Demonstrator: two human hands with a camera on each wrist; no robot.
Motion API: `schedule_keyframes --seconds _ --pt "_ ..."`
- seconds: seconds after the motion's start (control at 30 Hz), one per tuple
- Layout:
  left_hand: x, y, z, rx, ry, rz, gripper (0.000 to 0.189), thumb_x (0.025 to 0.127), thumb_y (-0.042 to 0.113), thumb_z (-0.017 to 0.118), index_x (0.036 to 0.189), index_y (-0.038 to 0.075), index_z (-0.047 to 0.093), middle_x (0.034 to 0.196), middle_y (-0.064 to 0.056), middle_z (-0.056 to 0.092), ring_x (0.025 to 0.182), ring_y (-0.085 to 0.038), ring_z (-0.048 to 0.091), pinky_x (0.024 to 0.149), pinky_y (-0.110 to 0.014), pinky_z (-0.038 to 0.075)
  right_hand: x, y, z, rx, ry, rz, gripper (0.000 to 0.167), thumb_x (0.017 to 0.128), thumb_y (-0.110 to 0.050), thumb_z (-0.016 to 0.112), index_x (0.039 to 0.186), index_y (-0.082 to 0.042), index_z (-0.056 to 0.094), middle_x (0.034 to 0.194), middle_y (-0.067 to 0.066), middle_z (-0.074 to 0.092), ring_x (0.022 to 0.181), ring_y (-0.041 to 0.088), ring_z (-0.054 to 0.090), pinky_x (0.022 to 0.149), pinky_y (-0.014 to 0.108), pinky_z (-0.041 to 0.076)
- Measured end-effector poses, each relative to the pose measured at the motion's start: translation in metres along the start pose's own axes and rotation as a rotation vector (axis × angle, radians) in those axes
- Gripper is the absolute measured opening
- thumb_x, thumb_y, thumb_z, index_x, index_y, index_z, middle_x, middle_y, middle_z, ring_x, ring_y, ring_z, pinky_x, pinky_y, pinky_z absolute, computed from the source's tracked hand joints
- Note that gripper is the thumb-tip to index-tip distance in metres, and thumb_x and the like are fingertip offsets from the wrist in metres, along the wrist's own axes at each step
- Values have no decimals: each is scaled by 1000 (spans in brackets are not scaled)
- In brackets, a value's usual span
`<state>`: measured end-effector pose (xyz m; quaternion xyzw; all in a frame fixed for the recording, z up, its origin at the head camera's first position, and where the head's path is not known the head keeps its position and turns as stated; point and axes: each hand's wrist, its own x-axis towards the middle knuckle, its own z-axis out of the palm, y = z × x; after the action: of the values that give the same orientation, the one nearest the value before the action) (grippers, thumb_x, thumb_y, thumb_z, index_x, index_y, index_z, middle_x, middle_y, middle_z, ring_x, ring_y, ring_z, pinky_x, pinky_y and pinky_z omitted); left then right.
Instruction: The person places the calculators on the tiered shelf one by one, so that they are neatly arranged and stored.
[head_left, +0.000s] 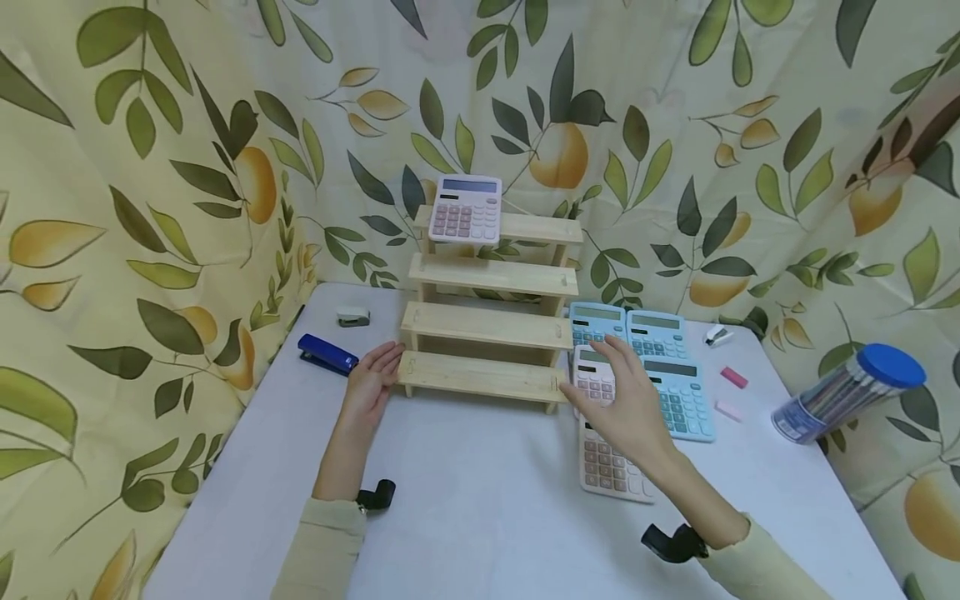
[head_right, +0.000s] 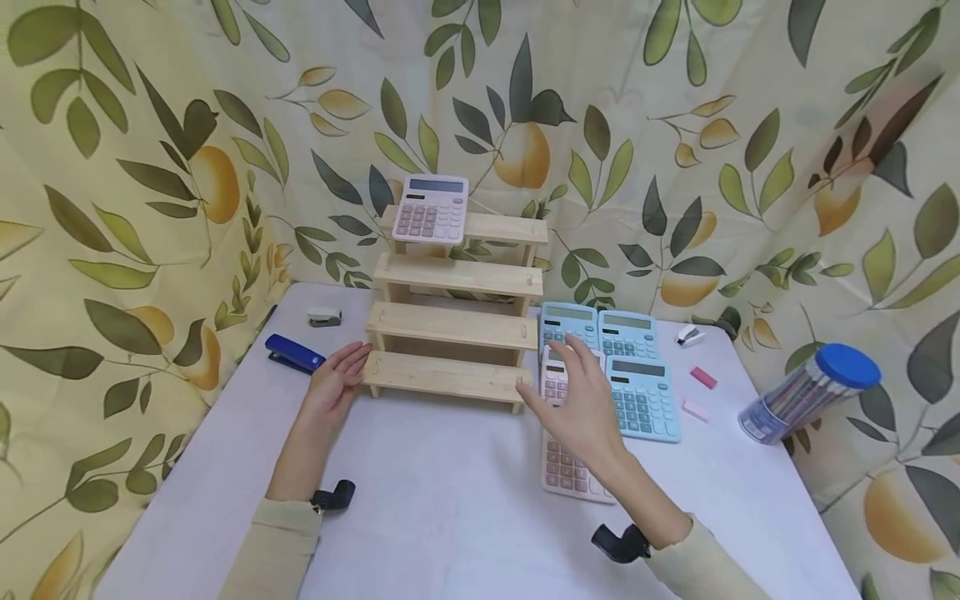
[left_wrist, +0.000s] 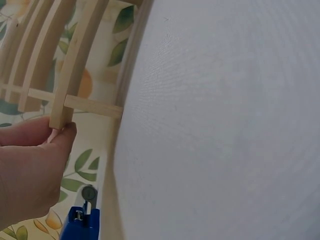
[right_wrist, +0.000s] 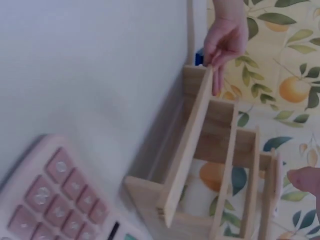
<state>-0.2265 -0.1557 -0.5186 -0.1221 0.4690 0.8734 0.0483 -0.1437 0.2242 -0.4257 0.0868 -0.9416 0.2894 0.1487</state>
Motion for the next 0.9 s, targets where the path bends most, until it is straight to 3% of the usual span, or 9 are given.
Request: schedule_keyframes --seconds 0.37,0.6,0.9 --pt "-2 -1 0 27 0 6 69 93 -26 41 157 -3 36 159 -22 45 150 -28 40 121 -32 37 -32 26 -3 -56 -42 92 86 89 -51 79 153 -4 45 165 23 30 143 56 37 104 80 38" --pt "-1 0 1 27 3 9 70 91 -27 40 157 -4 36 159 -22 45 150 -28 40 121 -32 37 -44 41 2 -76 -40 114 87 89 -49 80 151 0 45 160 29 34 140 58 38 104 80 38" --pt "0 0 -1 39 -5 28 70 91 -27 39 157 -5 35 159 -23 44 150 -30 40 122 -34 36 -57 57 15 -91 -101 158 93 86 -50 83 151 3 43 159 32 32 141 58 35 108 78 36"
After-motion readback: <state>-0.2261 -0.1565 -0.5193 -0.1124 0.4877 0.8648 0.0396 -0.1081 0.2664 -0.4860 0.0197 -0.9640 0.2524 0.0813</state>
